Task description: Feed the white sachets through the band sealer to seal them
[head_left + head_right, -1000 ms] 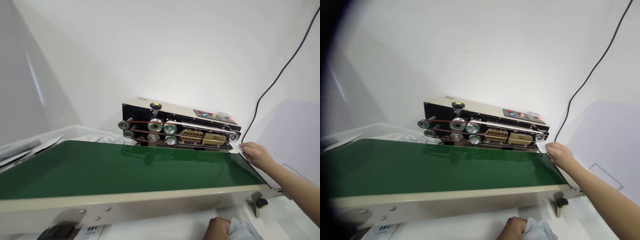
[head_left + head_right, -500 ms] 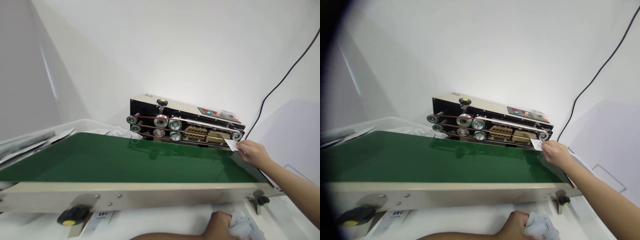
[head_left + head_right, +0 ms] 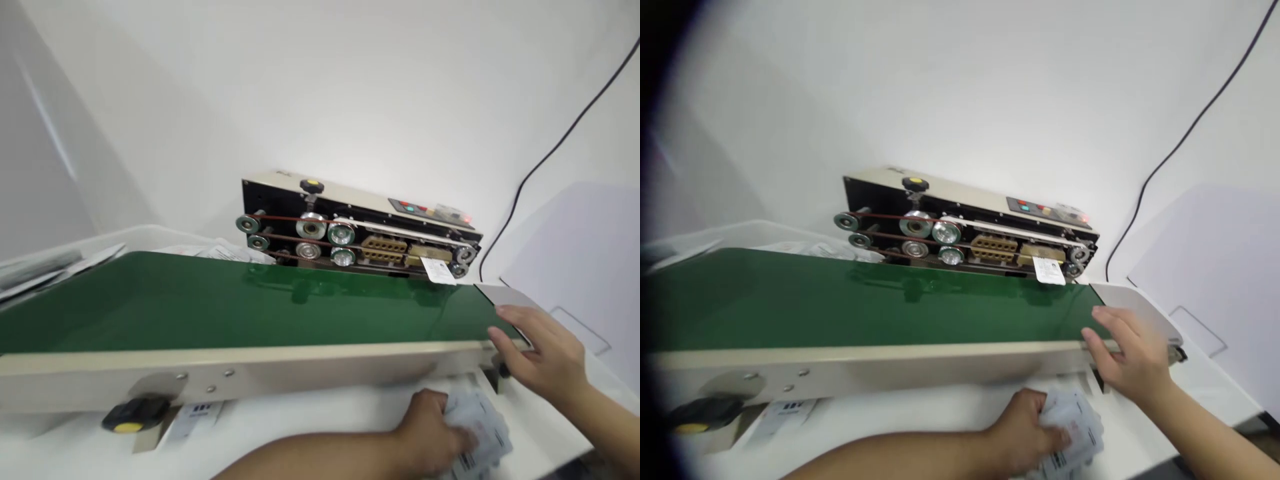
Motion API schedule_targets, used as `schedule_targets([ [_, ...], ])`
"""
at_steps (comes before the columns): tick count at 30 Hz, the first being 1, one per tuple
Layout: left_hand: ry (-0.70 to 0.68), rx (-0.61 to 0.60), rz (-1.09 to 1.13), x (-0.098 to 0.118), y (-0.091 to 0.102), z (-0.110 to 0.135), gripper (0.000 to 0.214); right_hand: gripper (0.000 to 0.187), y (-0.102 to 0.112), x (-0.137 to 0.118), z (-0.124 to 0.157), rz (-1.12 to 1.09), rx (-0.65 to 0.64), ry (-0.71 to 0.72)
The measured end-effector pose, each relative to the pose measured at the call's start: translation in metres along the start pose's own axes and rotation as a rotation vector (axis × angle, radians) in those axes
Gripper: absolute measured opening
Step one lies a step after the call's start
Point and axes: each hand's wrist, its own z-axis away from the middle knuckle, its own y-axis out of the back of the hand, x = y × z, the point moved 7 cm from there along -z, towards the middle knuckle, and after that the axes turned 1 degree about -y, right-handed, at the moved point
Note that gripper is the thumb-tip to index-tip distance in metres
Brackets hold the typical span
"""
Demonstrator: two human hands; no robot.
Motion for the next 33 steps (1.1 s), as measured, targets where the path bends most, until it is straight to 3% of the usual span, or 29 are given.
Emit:
schedule_targets([
  [4, 0.04, -0.009, 0.186, 0.005, -0.008, 0.007, 0.032, 0.019, 0.024, -0.015, 0.055, -0.094, -0.112, -0.317],
  [8, 0.053, -0.025, 0.187, 0.009, -0.009, 0.008, 0.028, 0.029, 0.008, -0.011, 0.122, -0.239, -0.305, -0.789],
  [11, 0.033, -0.056, 0.167, 0.01, -0.009, 0.009, 0.027, 0.029, -0.005, -0.019, 0.152, -0.332, -0.332, -0.992],
  [16, -0.004, -0.038, 0.124, 0.01, -0.008, 0.011, 0.03, 0.031, -0.004, -0.037, 0.167, -0.331, -0.159, -1.126],
  [19, -0.011, 0.001, 0.079, 0.01, -0.006, 0.012, 0.026, 0.037, -0.009, -0.039, 0.175, -0.368, -0.183, -1.219],
  [25, -0.053, -0.007, 0.048, 0.01, -0.006, 0.011, 0.029, 0.027, -0.015, -0.031, 0.186, -0.429, -0.287, -1.393],
  [28, -0.051, -0.01, 0.063, 0.008, -0.005, 0.01, 0.033, 0.03, -0.023, -0.032, 0.192, -0.628, -0.237, -1.485],
  [33, -0.065, -0.013, 0.084, 0.01, -0.004, 0.01, 0.042, 0.038, -0.036, -0.037, 0.198, -1.125, 0.017, -1.706],
])
